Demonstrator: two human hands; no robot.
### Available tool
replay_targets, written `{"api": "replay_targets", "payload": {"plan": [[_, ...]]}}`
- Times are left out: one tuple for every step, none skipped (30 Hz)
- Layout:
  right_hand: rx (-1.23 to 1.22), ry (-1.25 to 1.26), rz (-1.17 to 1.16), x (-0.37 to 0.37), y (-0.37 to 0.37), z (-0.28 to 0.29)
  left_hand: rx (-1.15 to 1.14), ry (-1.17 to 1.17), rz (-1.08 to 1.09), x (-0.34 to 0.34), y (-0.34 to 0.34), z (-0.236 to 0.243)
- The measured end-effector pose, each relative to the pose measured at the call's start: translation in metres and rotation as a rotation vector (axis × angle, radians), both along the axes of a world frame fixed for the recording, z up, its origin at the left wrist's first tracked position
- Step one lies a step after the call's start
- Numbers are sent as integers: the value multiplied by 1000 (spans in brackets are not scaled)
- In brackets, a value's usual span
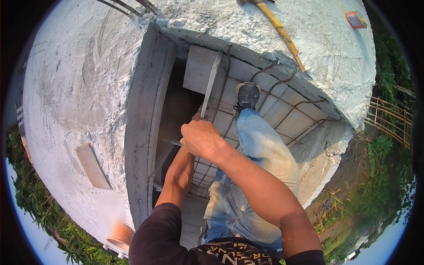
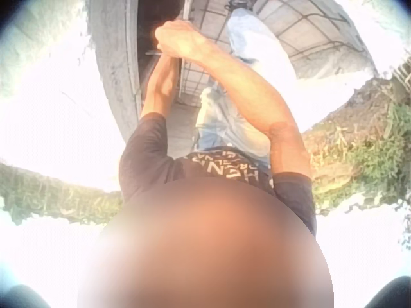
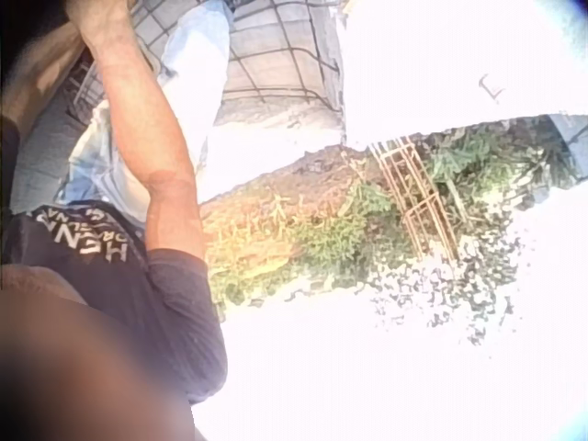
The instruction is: Installing wooden formwork and metal mesh for a concrete structure.
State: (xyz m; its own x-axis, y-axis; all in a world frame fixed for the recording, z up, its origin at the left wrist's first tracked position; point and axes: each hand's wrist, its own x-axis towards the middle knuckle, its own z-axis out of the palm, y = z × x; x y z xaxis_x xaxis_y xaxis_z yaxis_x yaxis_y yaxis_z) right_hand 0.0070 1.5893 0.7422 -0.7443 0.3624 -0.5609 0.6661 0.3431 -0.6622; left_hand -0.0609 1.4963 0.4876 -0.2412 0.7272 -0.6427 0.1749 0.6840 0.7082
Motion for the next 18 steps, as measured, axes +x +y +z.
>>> {"api": "replay_targets", "payload": {"plan": [[-14, -10, 7, -2, 1, 1, 0, -7, -2, 0, 2, 2], [-27, -21, 17, -3, 2, 1, 2, -14, -2, 0, 4, 4], [-24, -18, 19, -3, 4, 0, 4, -19, 0, -1, 5, 7], [-10, -6, 17, -3, 4, -1, 6, -23, 4, -3, 6, 10], [2, 8, 17, -4, 5, -2, 7, -24, 11, -7, 5, 15], [5, 21, 24, -4, 7, -1, 9, -20, 18, -13, -2, 22], [10, 35, 1, -4, 9, 0, 11, -13, 29, -21, -11, 31], [15, 41, -23, -4, 14, 1, 13, -14, 39, -29, -24, 39], [4, 50, 20, -4, 21, 2, 16, -11, 52, -37, -41, 50], [11, 59, 32, -3, 28, 4, 22, -11, 64, -41, -70, 66], [47, 162, -79, -10, 31, 10, 25, 9, 85, -53, -73, 78], [78, 254, -190, -14, 36, 11, 29, 56, 129, -54, -87, 92], [116, 337, -270, -16, 44, 10, -16, 4, 218, -57, -106, 106], [157, 412, -353, -14, 54, 9, -70, 9, 238, -58, -114, 132], [155, 429, -415, -13, 66, 13, -91, 6, 270, -59, -120, 164], [150, 450, -473, -14, 75, 20, -111, 5, 307, -62, -125, 193], [109, 461, -536, -18, 78, 30, -106, 31, 349, -70, -134, 218], [79, 462, -598, -16, 86, 38, -62, 43, 362, -74, -141, 237]]}}
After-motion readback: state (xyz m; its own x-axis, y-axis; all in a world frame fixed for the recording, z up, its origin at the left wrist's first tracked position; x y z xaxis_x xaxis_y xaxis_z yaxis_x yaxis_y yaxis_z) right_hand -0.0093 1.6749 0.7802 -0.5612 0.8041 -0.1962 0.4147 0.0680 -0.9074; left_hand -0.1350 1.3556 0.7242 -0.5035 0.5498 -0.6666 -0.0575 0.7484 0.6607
